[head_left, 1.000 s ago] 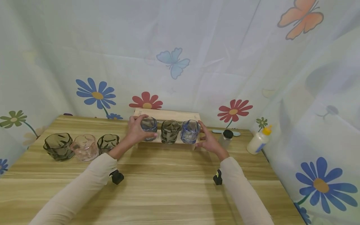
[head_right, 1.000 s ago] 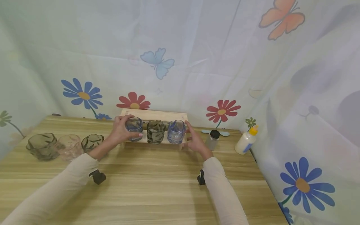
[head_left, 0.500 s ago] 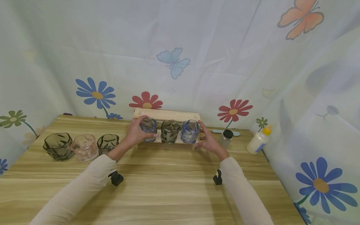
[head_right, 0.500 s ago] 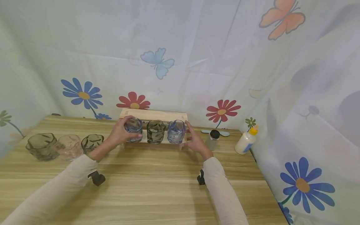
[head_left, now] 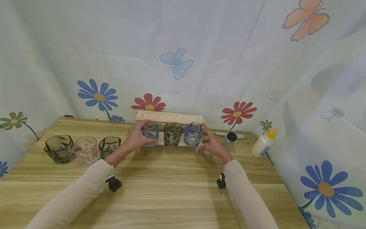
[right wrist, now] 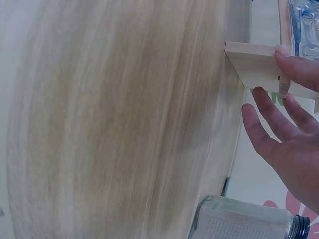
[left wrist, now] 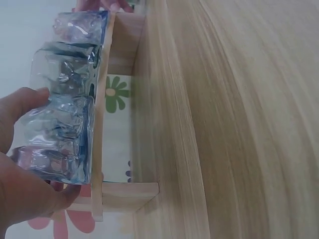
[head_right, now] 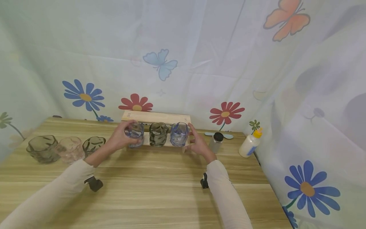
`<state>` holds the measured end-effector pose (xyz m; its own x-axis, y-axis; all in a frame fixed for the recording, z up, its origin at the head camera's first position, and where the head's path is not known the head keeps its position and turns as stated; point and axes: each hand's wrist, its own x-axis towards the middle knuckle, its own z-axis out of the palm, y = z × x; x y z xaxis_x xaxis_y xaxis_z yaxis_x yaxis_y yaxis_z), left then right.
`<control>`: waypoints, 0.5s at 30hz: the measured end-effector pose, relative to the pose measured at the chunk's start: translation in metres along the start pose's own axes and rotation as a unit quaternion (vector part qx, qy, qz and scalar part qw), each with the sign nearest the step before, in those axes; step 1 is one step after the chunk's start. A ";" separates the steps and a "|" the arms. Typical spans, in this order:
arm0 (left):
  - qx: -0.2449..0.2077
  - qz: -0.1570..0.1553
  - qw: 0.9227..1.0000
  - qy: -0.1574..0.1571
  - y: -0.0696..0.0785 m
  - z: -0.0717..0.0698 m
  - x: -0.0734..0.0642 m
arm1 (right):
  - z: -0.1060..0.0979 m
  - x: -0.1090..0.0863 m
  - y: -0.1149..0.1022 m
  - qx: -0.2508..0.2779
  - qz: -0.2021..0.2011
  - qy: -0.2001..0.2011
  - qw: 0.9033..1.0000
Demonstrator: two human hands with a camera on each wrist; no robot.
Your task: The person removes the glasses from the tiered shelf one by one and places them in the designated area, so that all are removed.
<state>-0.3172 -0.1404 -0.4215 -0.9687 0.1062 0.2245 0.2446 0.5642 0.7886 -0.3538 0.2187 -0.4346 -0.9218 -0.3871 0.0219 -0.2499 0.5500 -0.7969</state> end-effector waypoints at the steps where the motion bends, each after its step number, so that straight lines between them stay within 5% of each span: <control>1: -0.001 0.002 1.000 -0.002 0.000 -0.001 -0.002 | 0.000 0.000 0.000 0.000 -0.002 -0.001 1.000; 15: 0.017 0.057 0.998 -0.011 0.009 -0.008 -0.024 | 0.000 0.000 0.000 0.008 -0.006 -0.008 1.000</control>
<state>-0.2910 -0.1440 -0.4151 -0.9355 0.1892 0.2984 0.3518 0.5756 0.7382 -0.3543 0.2187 -0.4342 -0.9138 -0.4055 0.0229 -0.2565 0.5326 -0.8066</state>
